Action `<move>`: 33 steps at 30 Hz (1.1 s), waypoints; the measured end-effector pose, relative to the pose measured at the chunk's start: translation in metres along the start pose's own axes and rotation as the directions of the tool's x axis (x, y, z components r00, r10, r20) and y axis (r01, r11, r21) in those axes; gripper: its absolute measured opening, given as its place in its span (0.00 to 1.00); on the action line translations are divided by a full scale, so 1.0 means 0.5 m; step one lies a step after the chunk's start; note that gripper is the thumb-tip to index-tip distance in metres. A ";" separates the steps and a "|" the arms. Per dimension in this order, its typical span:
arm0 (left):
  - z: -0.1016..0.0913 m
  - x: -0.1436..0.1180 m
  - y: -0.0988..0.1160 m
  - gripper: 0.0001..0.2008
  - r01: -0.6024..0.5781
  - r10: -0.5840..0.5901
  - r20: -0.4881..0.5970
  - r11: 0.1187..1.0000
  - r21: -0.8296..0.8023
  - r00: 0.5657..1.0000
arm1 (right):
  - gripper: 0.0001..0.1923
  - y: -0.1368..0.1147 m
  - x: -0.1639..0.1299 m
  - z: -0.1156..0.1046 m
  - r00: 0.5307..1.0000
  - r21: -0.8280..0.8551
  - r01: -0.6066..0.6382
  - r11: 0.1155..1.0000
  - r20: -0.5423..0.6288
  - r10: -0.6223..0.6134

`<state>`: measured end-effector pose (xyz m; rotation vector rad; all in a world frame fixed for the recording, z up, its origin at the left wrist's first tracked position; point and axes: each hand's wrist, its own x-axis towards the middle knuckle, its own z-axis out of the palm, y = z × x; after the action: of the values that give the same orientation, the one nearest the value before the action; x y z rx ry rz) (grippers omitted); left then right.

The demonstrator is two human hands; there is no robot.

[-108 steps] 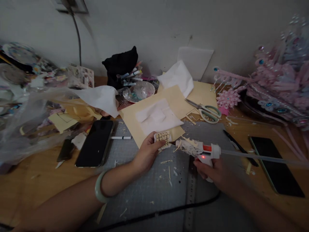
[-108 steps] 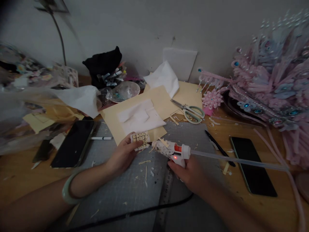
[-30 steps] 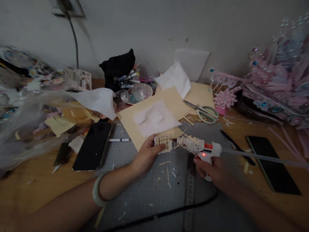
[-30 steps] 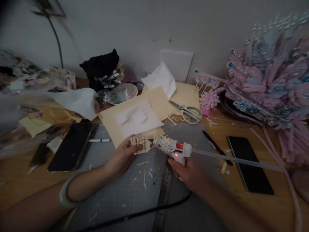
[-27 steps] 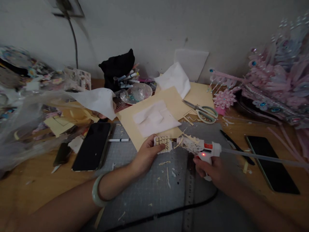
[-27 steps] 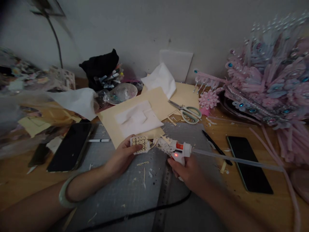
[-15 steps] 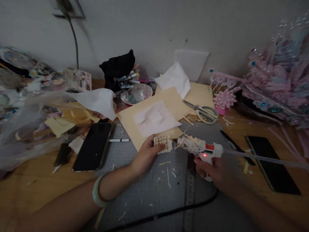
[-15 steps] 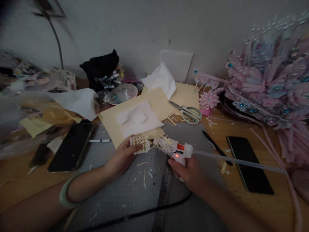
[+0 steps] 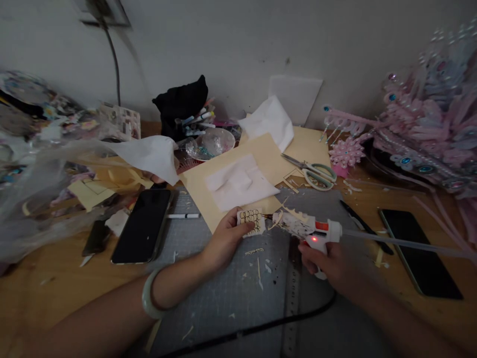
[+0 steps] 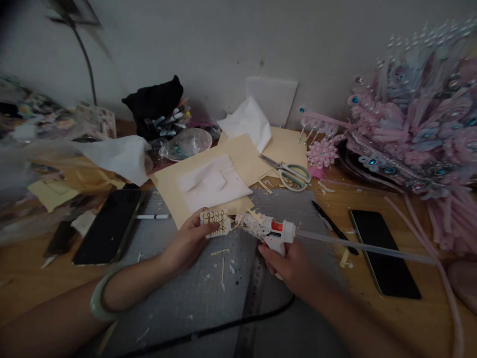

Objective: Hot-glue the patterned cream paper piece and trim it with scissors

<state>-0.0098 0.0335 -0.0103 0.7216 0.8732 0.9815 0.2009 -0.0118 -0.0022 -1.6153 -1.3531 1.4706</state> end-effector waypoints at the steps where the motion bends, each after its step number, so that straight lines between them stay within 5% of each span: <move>1: 0.001 0.000 0.001 0.12 0.001 -0.001 -0.006 1.000 0.000 1.000 | 0.17 -0.002 -0.001 0.000 1.000 -0.001 -0.004 1.000 -0.001 0.004; 33: 0.002 -0.003 0.002 0.07 0.046 -0.046 -0.014 0.999 0.009 0.999 | 0.19 -0.032 -0.002 0.004 1.000 -0.036 0.004 0.999 -0.027 -0.005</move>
<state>-0.0097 0.0322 -0.0084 0.7002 0.9029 0.9428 0.1942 -0.0080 0.0121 -1.6482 -1.3738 1.4243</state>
